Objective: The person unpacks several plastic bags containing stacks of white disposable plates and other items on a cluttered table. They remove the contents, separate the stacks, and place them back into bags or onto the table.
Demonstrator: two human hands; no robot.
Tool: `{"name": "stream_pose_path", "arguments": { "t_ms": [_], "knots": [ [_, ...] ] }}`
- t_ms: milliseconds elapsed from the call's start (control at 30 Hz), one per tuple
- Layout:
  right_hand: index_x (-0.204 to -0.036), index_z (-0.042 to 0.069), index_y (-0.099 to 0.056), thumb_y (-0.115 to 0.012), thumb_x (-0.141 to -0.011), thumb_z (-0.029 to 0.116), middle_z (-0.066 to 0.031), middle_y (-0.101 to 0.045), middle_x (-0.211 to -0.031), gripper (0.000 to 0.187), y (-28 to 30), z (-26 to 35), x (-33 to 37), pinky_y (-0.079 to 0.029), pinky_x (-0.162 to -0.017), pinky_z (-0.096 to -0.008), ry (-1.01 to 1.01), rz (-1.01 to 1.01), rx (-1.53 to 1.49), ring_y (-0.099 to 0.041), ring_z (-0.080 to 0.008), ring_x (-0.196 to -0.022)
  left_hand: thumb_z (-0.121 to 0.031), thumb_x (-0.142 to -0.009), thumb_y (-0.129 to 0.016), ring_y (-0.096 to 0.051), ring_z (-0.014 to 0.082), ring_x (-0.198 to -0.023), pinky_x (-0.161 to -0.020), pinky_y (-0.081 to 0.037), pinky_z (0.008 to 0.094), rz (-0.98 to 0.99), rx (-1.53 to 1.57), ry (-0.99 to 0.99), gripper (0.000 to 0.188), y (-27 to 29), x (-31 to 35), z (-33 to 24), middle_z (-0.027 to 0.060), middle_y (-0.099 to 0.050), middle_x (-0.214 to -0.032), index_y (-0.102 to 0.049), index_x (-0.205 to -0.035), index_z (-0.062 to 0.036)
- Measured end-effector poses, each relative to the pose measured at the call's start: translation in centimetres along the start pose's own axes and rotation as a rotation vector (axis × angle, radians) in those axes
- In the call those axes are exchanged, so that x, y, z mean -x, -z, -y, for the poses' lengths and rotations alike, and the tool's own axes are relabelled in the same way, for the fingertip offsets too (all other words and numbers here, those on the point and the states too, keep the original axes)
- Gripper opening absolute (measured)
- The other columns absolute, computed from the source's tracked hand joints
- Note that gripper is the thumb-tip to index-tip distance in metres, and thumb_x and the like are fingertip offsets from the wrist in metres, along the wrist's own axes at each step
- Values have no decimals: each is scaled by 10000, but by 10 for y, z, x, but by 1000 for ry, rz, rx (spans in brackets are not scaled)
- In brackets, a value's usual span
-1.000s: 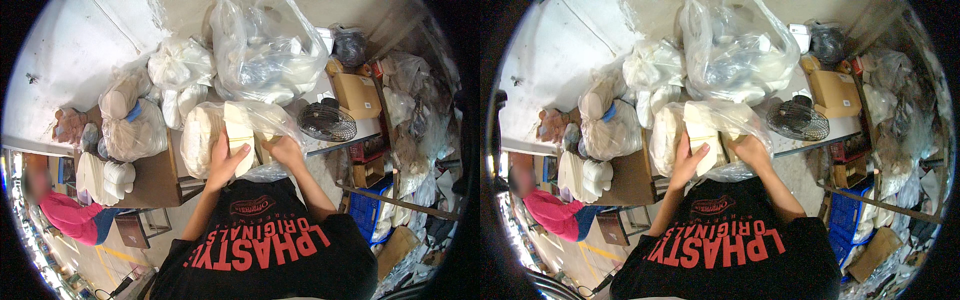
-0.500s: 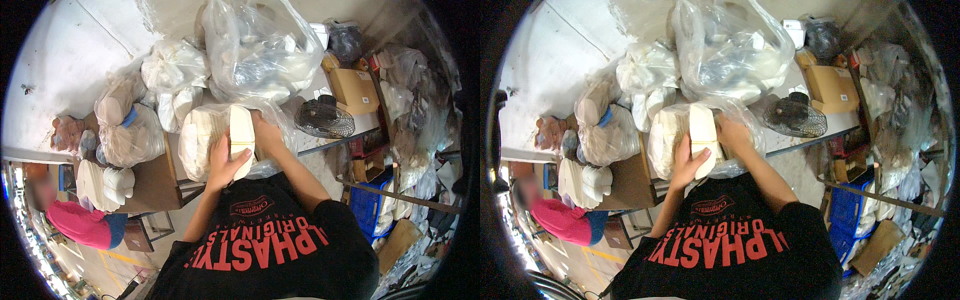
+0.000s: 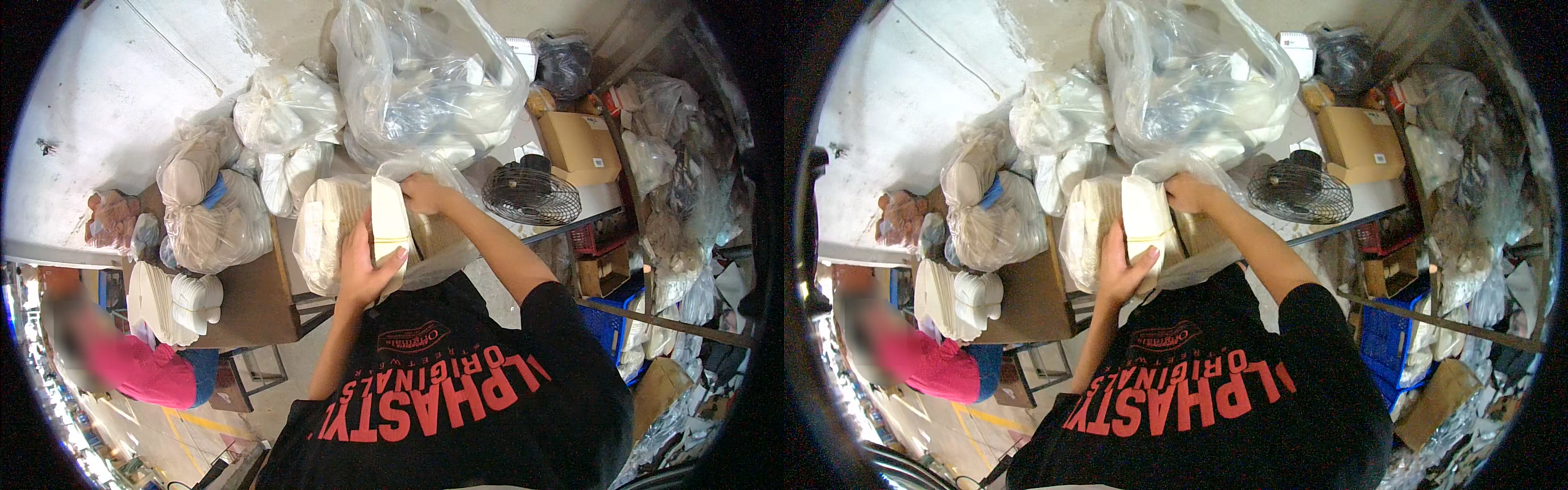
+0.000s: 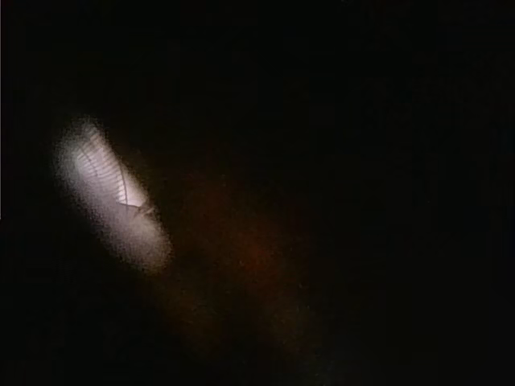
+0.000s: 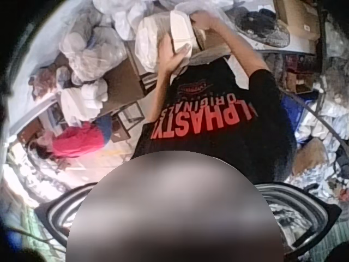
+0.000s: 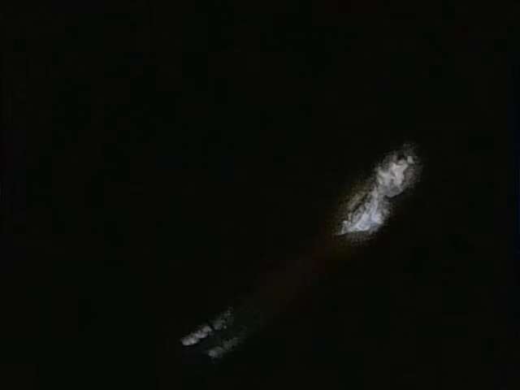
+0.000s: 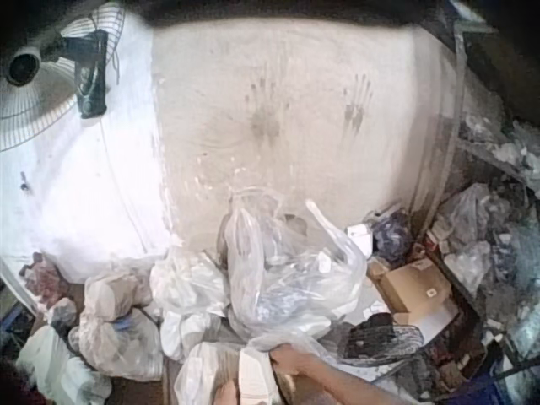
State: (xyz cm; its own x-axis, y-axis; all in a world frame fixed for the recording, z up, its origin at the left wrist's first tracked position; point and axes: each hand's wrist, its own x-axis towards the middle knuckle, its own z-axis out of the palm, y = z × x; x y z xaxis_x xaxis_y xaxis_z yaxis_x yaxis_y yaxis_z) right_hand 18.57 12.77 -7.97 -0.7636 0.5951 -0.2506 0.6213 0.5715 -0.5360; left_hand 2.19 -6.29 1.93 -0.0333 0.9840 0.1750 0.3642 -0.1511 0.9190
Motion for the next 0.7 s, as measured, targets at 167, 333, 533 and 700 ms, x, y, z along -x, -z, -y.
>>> {"name": "stream_pose_path", "arguments": {
  "t_ms": [167, 333, 533, 700],
  "knots": [
    [-1332, 67, -593, -596, -905, 180, -239, -641, -1267, 441, -13, 1, 31, -478, -1028, -495, 27, -173, -36, -608, -425, -1178, -174, -795, -823, -598, 282, -1215, -1072, -456, 410, -17, 209, 24, 866, 8, 9, 2, 191, -575, -1346, -371, -1493, 69],
    [-1334, 77, -603, -585, -910, 176, -246, -641, -1272, 436, -5, 5, 48, -486, -1026, -482, 116, -336, 58, -613, -416, -1184, -295, -818, -794, -549, 259, -1231, -1069, -422, 389, -100, 201, -96, 882, 26, 14, 15, 171, -547, -1332, -350, -1479, 84],
    [-1201, 46, -696, -586, -899, 296, -247, -707, -1164, 407, -10, 7, 18, -532, -960, -490, -30, -223, -14, -682, -403, -1089, -372, -825, -784, -524, 264, -1236, -1084, -390, 391, -120, 390, -45, 896, 28, 15, 19, 168, -522, -1349, -355, -1471, 77],
    [-1111, 6, -750, -647, -803, 291, -246, -717, -1165, 432, 3, 7, -8, -550, -953, -460, -225, 159, 247, -702, -359, -1094, -378, -817, -790, -507, 259, -1271, -1101, -375, 387, -128, 354, -55, 939, 29, 14, 18, 172, -513, -1376, -329, -1495, 77]
  ]
}}
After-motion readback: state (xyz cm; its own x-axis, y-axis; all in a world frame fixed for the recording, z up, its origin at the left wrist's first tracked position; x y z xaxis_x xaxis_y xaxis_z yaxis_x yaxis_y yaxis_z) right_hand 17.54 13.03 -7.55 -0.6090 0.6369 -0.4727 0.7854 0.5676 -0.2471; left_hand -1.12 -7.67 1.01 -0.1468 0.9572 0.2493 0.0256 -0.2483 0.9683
